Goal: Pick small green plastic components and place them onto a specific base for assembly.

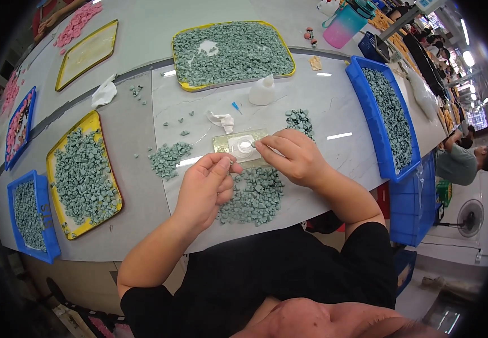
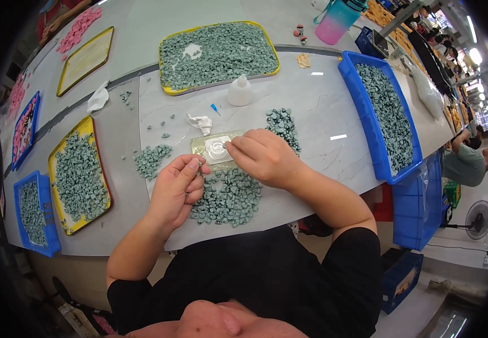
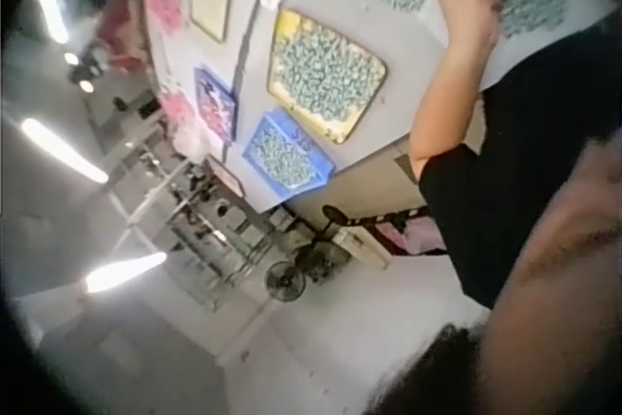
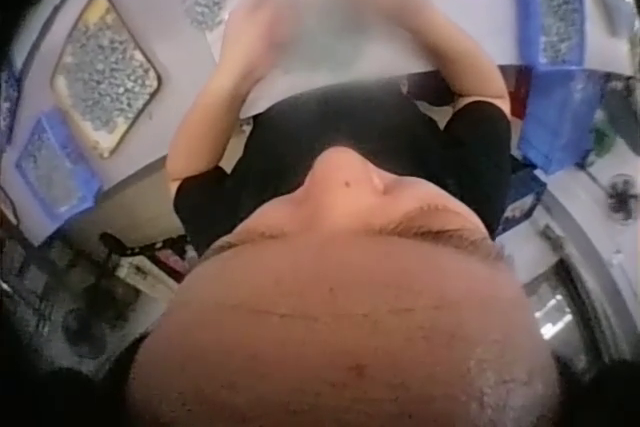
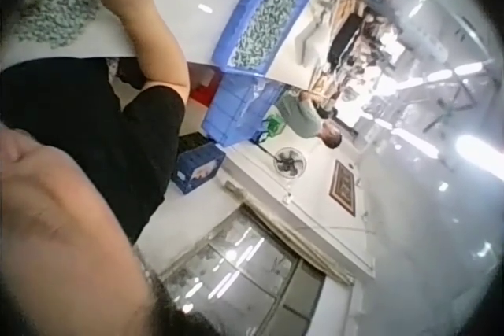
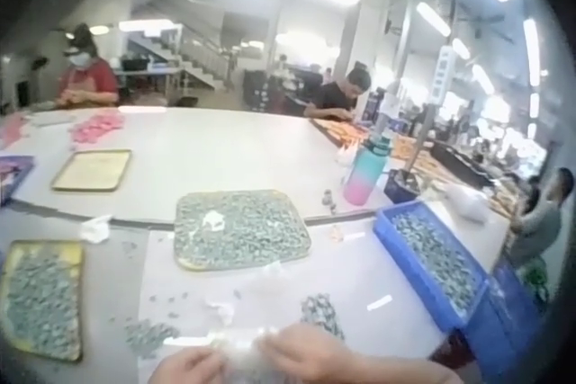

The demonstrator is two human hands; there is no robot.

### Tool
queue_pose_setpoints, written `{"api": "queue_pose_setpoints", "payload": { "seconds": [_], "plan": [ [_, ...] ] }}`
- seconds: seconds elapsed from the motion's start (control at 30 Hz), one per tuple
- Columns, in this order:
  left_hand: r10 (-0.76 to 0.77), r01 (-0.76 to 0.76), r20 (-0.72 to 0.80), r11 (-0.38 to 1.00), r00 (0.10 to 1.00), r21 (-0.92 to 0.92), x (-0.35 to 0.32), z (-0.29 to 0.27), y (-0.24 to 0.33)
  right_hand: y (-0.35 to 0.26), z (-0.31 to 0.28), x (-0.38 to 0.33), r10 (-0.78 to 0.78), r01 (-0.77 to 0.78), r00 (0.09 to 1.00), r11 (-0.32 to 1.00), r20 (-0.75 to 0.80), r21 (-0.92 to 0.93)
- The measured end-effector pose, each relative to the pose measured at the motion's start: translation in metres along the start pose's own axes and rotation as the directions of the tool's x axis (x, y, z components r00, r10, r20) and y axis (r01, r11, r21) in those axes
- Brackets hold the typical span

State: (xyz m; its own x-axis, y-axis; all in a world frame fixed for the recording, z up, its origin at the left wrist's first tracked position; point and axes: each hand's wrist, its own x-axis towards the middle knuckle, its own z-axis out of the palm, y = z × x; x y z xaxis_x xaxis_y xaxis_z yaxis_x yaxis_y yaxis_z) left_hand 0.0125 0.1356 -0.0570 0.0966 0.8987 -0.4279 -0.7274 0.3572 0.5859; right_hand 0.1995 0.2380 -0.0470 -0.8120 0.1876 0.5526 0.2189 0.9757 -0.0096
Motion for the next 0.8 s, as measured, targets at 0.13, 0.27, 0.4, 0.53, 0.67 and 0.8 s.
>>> {"api": "queue_pose_setpoints", "payload": {
  "seconds": [0.13,0.27,0.4,0.53,0.67,0.8],
  "plan": [
    [-0.024,0.023,0.023,0.999,0.999,0.028,0.001,-0.001,-0.002,0.000,0.003,-0.003,-0.006,0.007,1.000,1.000,0.026,-0.011],
    [-0.022,0.021,0.030,0.999,0.999,0.045,0.001,-0.001,-0.004,-0.001,0.003,-0.002,-0.033,0.035,0.999,0.999,0.028,-0.037],
    [0.010,-0.010,0.012,0.997,1.000,0.073,0.000,0.000,-0.005,-0.001,0.004,-0.001,-0.036,0.037,0.999,0.999,0.029,-0.031],
    [0.085,-0.082,-0.026,0.990,0.996,0.114,-0.001,0.000,-0.006,-0.002,0.006,-0.002,0.082,-0.083,0.997,0.989,0.012,0.122],
    [0.061,-0.056,-0.039,0.991,0.997,0.120,-0.002,-0.001,-0.004,-0.010,0.006,0.002,0.513,-0.468,0.855,0.696,0.080,0.545],
    [0.030,-0.027,-0.024,0.991,0.999,0.132,-0.003,-0.001,-0.004,-0.017,0.003,0.005,0.697,-0.662,0.556,0.043,0.453,0.748]
  ]
}}
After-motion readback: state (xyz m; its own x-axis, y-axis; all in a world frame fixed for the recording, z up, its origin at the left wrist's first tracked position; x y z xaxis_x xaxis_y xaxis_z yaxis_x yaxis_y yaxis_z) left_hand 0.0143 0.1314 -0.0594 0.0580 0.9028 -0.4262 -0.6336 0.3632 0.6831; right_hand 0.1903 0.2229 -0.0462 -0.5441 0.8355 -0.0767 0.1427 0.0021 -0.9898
